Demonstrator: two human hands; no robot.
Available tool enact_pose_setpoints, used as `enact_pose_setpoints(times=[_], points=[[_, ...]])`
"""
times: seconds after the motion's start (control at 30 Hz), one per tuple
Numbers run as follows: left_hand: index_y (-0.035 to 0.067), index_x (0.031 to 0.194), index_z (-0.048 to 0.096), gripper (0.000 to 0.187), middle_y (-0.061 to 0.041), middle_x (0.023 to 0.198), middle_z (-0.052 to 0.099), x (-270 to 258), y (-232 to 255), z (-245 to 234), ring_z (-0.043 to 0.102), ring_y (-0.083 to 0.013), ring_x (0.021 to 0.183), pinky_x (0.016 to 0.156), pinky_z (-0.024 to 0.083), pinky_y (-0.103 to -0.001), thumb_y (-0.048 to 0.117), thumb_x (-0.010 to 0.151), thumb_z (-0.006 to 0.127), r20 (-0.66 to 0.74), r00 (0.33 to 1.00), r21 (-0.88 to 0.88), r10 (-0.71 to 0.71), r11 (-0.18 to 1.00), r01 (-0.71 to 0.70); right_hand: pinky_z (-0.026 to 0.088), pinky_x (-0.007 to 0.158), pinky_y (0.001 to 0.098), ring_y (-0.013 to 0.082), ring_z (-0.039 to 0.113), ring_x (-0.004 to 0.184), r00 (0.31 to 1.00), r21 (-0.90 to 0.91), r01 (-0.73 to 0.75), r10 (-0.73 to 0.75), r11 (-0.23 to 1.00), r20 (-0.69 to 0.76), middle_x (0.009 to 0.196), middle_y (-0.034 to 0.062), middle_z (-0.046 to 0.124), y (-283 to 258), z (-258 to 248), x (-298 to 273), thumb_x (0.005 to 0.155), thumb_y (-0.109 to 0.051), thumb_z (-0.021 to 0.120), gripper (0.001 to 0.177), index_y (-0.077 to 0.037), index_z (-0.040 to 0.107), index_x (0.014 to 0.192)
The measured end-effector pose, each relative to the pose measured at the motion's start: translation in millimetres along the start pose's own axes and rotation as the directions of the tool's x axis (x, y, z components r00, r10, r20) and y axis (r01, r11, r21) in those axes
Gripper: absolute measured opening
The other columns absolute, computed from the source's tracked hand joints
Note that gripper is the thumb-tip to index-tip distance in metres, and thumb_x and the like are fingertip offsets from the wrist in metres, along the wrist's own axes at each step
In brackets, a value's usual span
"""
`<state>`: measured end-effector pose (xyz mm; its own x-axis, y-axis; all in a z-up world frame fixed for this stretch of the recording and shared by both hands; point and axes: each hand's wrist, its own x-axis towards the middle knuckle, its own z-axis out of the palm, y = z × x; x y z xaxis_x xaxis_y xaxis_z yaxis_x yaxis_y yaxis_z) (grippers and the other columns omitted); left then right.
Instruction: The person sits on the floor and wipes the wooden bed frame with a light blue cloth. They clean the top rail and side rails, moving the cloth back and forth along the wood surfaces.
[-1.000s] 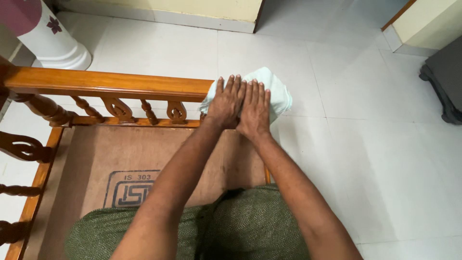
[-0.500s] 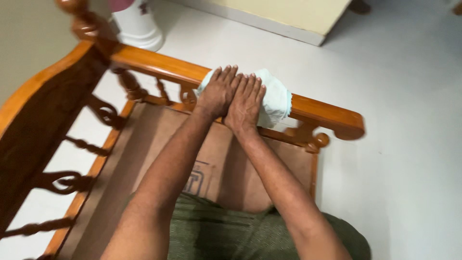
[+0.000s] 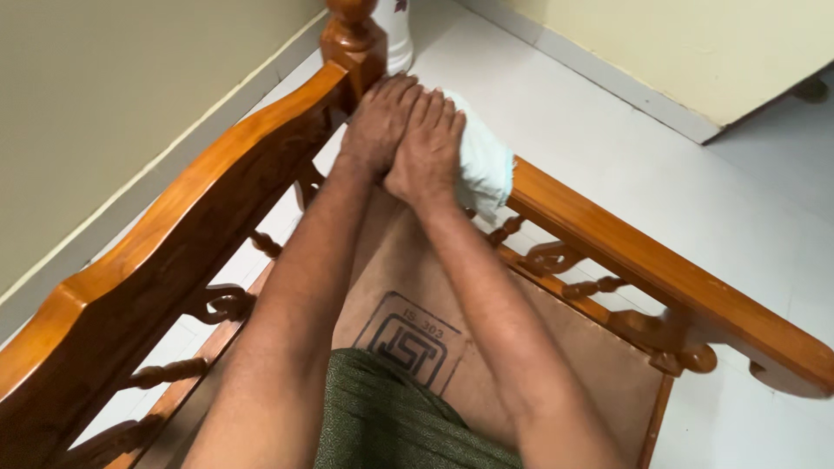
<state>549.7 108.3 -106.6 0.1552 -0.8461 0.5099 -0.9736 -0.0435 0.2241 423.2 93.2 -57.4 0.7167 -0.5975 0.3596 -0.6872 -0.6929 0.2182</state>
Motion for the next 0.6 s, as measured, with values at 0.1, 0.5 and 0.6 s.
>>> enact_pose_setpoints(times=[0.1, 0.5, 0.6], points=[[0.000, 0.142, 0.053, 0.049, -0.017, 0.151, 0.051, 6, 3, 15, 0.041, -0.0295, 0.146, 0.125, 0.026, -0.046, 0.011, 0.094, 0.051, -0.036, 0.999, 0.146, -0.011, 0.989, 0.016, 0.041, 0.106, 0.0486, 0.0380, 0.054, 0.124, 0.993, 0.116, 0.104, -0.110, 0.988, 0.044, 0.135, 0.0260, 0.052, 19, 2, 1, 0.066, -0.043, 0.077, 0.102, 0.011, 0.039, 0.144], [0.002, 0.127, 0.052, 0.039, -0.021, 0.134, 0.057, 36, 38, -17, 0.047, -0.0345, 0.134, 0.116, 0.031, -0.048, 0.022, 0.094, 0.058, 0.218, 0.969, 0.376, -0.117, 0.926, 0.027, 0.051, 0.094, 0.0456, 0.0332, 0.064, 0.100, 0.973, 0.403, -0.021, -0.074, 0.915, 0.219, 0.107, 0.0184, 0.064, 51, -6, 25, 0.055, -0.040, 0.090, 0.084, 0.000, 0.053, 0.118], [0.003, 0.128, 0.051, 0.048, -0.020, 0.136, 0.054, 35, 40, -23, 0.045, -0.0330, 0.134, 0.115, 0.029, -0.046, 0.024, 0.085, 0.061, 0.311, 0.942, 0.418, -0.129, 0.908, -0.013, 0.050, 0.094, 0.0432, 0.0332, 0.062, 0.104, 0.957, 0.548, -0.013, -0.148, 0.837, 0.249, 0.112, 0.0201, 0.063, 69, -1, 33, 0.052, -0.040, 0.089, 0.091, 0.002, 0.052, 0.124]])
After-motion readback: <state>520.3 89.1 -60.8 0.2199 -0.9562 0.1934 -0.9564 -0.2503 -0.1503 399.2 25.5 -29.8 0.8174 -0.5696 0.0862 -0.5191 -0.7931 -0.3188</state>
